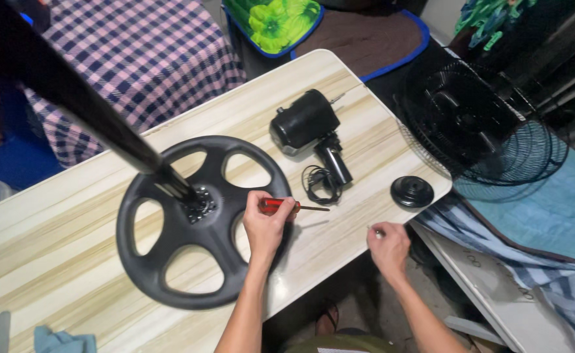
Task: The person uses a screwdriver to remove screws from the fan blade hub, detaches the blade, and then unscrews the motor housing to separate the fan components on a table.
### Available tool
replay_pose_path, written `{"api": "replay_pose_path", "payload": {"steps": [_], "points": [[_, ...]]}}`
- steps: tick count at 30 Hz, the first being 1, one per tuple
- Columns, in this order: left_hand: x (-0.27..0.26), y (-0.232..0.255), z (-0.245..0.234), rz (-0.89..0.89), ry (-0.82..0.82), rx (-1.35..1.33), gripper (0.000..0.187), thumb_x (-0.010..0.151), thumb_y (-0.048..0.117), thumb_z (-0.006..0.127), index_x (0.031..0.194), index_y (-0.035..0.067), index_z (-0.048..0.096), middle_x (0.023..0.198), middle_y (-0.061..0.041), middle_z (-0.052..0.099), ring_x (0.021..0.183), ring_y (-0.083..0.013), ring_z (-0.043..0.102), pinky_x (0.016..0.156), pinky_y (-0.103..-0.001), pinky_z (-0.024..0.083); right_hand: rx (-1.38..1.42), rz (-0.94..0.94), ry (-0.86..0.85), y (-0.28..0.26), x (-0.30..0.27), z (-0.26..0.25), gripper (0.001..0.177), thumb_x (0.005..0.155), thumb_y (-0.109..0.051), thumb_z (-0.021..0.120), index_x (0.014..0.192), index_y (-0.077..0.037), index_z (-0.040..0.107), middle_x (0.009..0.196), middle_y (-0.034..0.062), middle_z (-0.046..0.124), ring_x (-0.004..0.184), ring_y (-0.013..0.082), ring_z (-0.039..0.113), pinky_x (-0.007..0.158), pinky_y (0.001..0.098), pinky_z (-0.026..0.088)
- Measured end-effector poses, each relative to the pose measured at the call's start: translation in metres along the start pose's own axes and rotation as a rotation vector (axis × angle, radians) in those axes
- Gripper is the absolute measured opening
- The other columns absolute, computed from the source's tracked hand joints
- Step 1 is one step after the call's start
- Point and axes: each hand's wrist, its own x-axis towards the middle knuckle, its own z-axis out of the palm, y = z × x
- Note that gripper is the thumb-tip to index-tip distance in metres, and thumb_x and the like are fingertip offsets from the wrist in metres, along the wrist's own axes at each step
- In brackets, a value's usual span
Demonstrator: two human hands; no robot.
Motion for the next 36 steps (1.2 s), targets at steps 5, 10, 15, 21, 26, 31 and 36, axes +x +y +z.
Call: {"api": "replay_pose_path", "payload": {"steps": [5,10,15,21,26,31,36], "points": [[-0.005,-0.007,0.036,-0.021,-0.007,-0.045,0.034,0.084,0.011,0.080,0.096,0.002,0.050,0.084,-0.015,0.076,0.070,-0.0180,0.077,0.059,-0.029,0.061,0.160,-0.068,-0.087,0.018,0.007,0.007,0.010,0.081,-0.008,0.073,0.088,-0.002,0.075,0.096,0.0165,0.072,0.089,0.0345,0.070,0.081,0.0416,0.056],[-0.013,-0.011,0.056,-0.079,0.039,0.041,0.035,0.082,0.011,0.082,0.097,0.001,0.052,0.083,-0.017,0.076,0.068,-0.0196,0.076,0.058,-0.029,0.058,0.142,-0.156,-0.070,0.027,0.041,0.017,0.008,0.080,-0.007,0.075,0.086,-0.002,0.076,0.099,0.0155,0.073,0.091,0.0350,0.070,0.083,0.0420,0.056],[-0.015,-0.010,0.057,-0.068,0.049,0.052,0.035,0.082,0.012,0.082,0.097,0.001,0.052,0.084,-0.015,0.076,0.066,-0.0187,0.076,0.057,-0.028,0.059,0.160,-0.123,-0.130,0.031,0.047,0.014,0.014,0.078,-0.009,0.076,0.091,-0.003,0.075,0.098,0.0139,0.073,0.089,0.0315,0.071,0.083,0.0397,0.057],[-0.013,-0.009,0.050,-0.057,0.082,0.060,0.036,0.082,0.012,0.082,0.097,0.001,0.051,0.083,-0.015,0.076,0.064,-0.0192,0.075,0.055,-0.028,0.057,0.188,-0.087,-0.125,0.017,0.047,0.004,0.025,0.077,-0.009,0.076,0.101,-0.004,0.074,0.097,0.0133,0.072,0.087,0.0282,0.071,0.080,0.0381,0.057],[-0.013,-0.014,0.027,-0.060,0.158,-0.013,0.034,0.082,0.011,0.081,0.099,0.000,0.054,0.081,-0.012,0.073,0.062,-0.0173,0.074,0.054,-0.027,0.057,0.209,-0.100,0.014,-0.009,0.038,-0.003,0.022,0.079,-0.011,0.078,0.100,-0.005,0.074,0.102,0.0125,0.069,0.088,0.0287,0.068,0.081,0.0386,0.056],[-0.015,-0.011,-0.027,-0.013,0.279,-0.104,0.028,0.085,0.010,0.080,0.101,0.002,0.058,0.080,-0.010,0.070,0.055,-0.0138,0.065,0.051,-0.026,0.050,0.333,-0.182,0.007,-0.062,0.028,0.007,0.025,0.081,-0.011,0.079,0.105,-0.006,0.073,0.107,0.0124,0.068,0.091,0.0282,0.067,0.081,0.0380,0.055],[-0.016,0.001,-0.096,0.052,0.471,-0.219,0.027,0.087,0.010,0.078,0.099,0.002,0.056,0.079,-0.009,0.071,0.053,-0.0117,0.060,0.048,-0.026,0.049,0.514,-0.260,-0.192,-0.155,0.021,0.035,0.031,0.082,-0.014,0.079,0.112,-0.007,0.072,0.102,0.0099,0.071,0.089,0.0226,0.069,0.081,0.0345,0.055]]}}
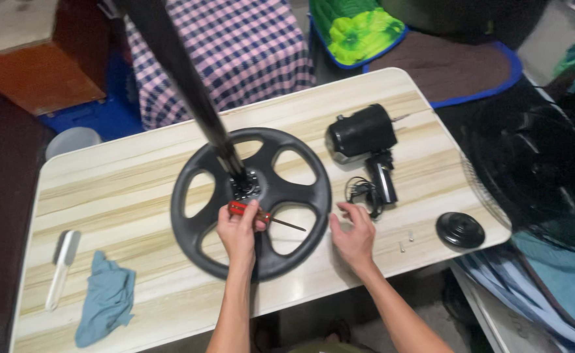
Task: The person uses a screwdriver to remove screws from the fan blade hub, detaches the blade, and then unscrews the motor housing to separate the fan components on a table.
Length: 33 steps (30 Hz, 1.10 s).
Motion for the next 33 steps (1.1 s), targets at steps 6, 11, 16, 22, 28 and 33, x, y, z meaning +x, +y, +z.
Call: {"api": "replay_pose_path", "payload": {"steps": [6,11,16,22,28,33], "points": [[0.043,0.015,-0.072,0.001,0.148,0.056,0.024,0.087,0.012,0.078,0.098,0.003,0.059,0.077,-0.010,0.071,0.048,-0.0114,0.057,0.044,-0.027,0.045,0.296,-0.126,-0.158,-0.096,0.047,0.087,0.052,0.082,-0.016,0.082,0.128,-0.003,0.063,0.110,0.0125,0.071,0.100,0.0227,0.071,0.088,0.0356,0.057],[0.074,0.016,-0.104,-0.018,0.115,0.034,0.025,0.088,0.014,0.078,0.102,0.002,0.062,0.076,-0.008,0.069,0.047,-0.0089,0.053,0.043,-0.025,0.041,0.511,-0.117,-0.211,-0.149,0.074,0.151,0.052,0.089,-0.020,0.079,0.129,0.001,0.053,0.112,0.0112,0.071,0.102,0.0164,0.069,0.089,0.0338,0.055],[0.096,0.031,-0.113,-0.332,-0.018,0.460,0.028,0.080,0.018,0.073,0.101,0.002,0.064,0.066,-0.009,0.066,0.044,-0.0138,0.053,0.040,-0.031,0.039,0.366,0.217,-0.013,-0.167,0.074,0.189,0.034,0.089,-0.023,0.082,0.098,-0.002,0.057,0.074,0.0054,0.066,0.066,0.0122,0.059,0.063,0.0311,0.050],[0.107,0.038,-0.121,-0.210,-0.360,0.959,0.031,0.070,0.025,0.075,0.086,-0.001,0.070,0.068,-0.018,0.071,0.061,-0.0279,0.072,0.060,-0.038,0.055,0.459,0.131,0.112,-0.168,0.084,0.198,0.022,0.083,-0.012,0.082,0.080,-0.004,0.062,0.073,-0.0018,0.063,0.067,0.0068,0.058,0.064,0.0269,0.050],[0.109,0.047,-0.131,-0.279,-0.539,1.136,0.033,0.067,0.031,0.077,0.070,-0.001,0.072,0.068,-0.020,0.072,0.065,-0.0315,0.074,0.065,-0.040,0.058,0.828,0.212,-0.159,-0.173,0.087,0.192,0.010,0.067,0.002,0.070,0.073,-0.003,0.063,0.070,0.0029,0.063,0.063,0.0116,0.061,0.061,0.0261,0.050],[0.087,0.049,-0.125,-0.454,-0.652,0.969,0.026,0.070,0.024,0.078,0.066,0.000,0.068,0.061,-0.015,0.069,0.050,-0.0242,0.068,0.049,-0.039,0.055,0.869,0.156,-0.395,-0.176,0.092,0.186,0.011,0.062,0.001,0.064,0.073,0.000,0.060,0.065,0.0093,0.063,0.058,0.0179,0.062,0.058,0.0300,0.050]]}}
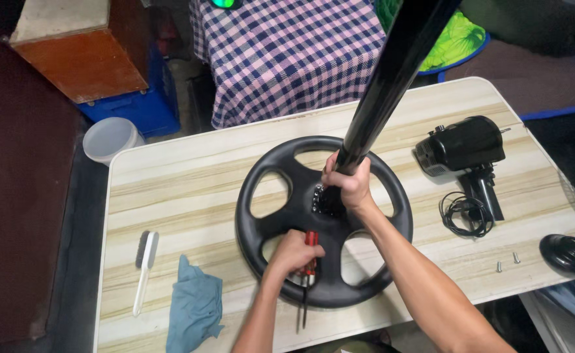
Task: The person uses a screwdriver to remove screws from the fan blade hub, detaches the blade, and then unscrews the motor housing to separate the fan components on a table.
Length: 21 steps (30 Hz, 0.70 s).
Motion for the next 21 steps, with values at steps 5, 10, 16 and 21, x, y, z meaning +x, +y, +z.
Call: {"api": "replay_pose_path", "payload": {"steps": [5,10,16,21], "points": [[-0.004,0.003,0.040,0.032,-0.075,-0.034,0.027,0.073,0.028,0.077,0.069,0.002,0.070,0.060,-0.009,0.069,0.047,-0.0168,0.067,0.047,-0.033,0.056,0.093,0.068,-0.229,-0.005,0.001,-0.014,0.024,0.055,-0.001,0.063,0.078,0.001,0.059,0.066,0.0109,0.060,0.058,0.0216,0.062,0.058,0.0326,0.053],[0.008,0.006,0.088,0.133,-0.061,-0.022,0.032,0.072,0.032,0.076,0.077,0.002,0.067,0.070,-0.014,0.071,0.063,-0.0239,0.071,0.061,-0.040,0.057,0.176,0.104,-0.255,-0.008,0.007,-0.040,0.034,0.042,-0.003,0.058,0.076,0.001,0.056,0.067,0.0123,0.058,0.058,0.0291,0.066,0.060,0.0402,0.058],[0.024,0.014,0.128,0.142,-0.017,0.059,0.039,0.075,0.038,0.076,0.084,0.001,0.066,0.079,-0.018,0.072,0.078,-0.0306,0.074,0.074,-0.043,0.057,0.244,0.060,-0.297,-0.010,0.004,-0.060,0.035,0.044,-0.004,0.059,0.078,0.003,0.059,0.069,0.0139,0.060,0.069,0.0299,0.065,0.078,0.0439,0.059],[0.013,0.030,0.113,0.183,0.028,0.109,0.042,0.078,0.040,0.079,0.093,0.003,0.066,0.083,-0.019,0.073,0.080,-0.0327,0.074,0.073,-0.042,0.057,-0.003,0.086,-0.315,-0.024,-0.006,-0.063,0.035,0.053,-0.005,0.064,0.087,0.002,0.065,0.085,0.0139,0.070,0.085,0.0251,0.069,0.084,0.0359,0.055]]}}
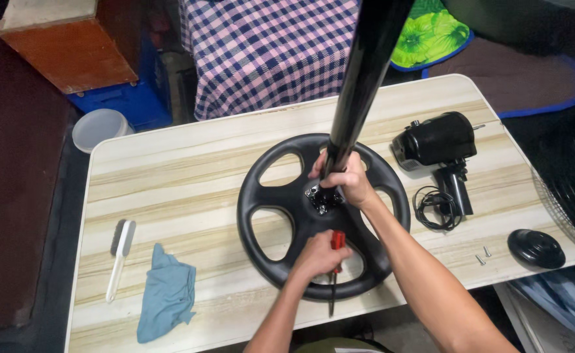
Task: The person uses a screwdriver to remove screws from the fan blade hub, detaches the blade, and then unscrews the motor housing to separate the fan components on a table.
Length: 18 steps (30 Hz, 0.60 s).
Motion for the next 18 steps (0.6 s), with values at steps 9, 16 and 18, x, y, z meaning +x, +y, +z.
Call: {"api": "replay_pose_path", "payload": {"steps": [9,16,18], "points": [[-0.033,0.043,-0.090,0.144,0.673,-0.372,0.033,0.086,0.029,0.076,0.105,0.003,0.067,0.084,-0.011,0.077,0.072,-0.0176,0.077,0.068,-0.031,0.059,-0.164,0.062,0.442,0.056,-0.062,-0.024,0.026,0.082,-0.001,0.070,0.107,-0.003,0.067,0.096,0.0013,0.072,0.090,0.0104,0.068,0.084,0.0272,0.054],[-0.033,0.065,-0.081,0.360,0.744,-0.390,0.025,0.092,0.020,0.074,0.107,0.001,0.064,0.085,-0.010,0.077,0.076,-0.0147,0.076,0.069,-0.028,0.059,-0.704,0.115,0.647,0.104,-0.122,-0.009,0.012,0.083,-0.010,0.074,0.094,-0.005,0.076,0.087,0.0056,0.074,0.075,0.0138,0.070,0.073,0.0290,0.056],[-0.029,0.067,-0.076,0.406,0.769,-0.318,0.026,0.093,0.020,0.074,0.107,0.001,0.064,0.084,-0.010,0.075,0.074,-0.0150,0.075,0.067,-0.029,0.059,-0.772,0.068,0.634,0.102,-0.124,0.000,0.012,0.082,-0.011,0.076,0.092,-0.005,0.077,0.087,0.0079,0.072,0.074,0.0176,0.070,0.072,0.0308,0.056]]}}
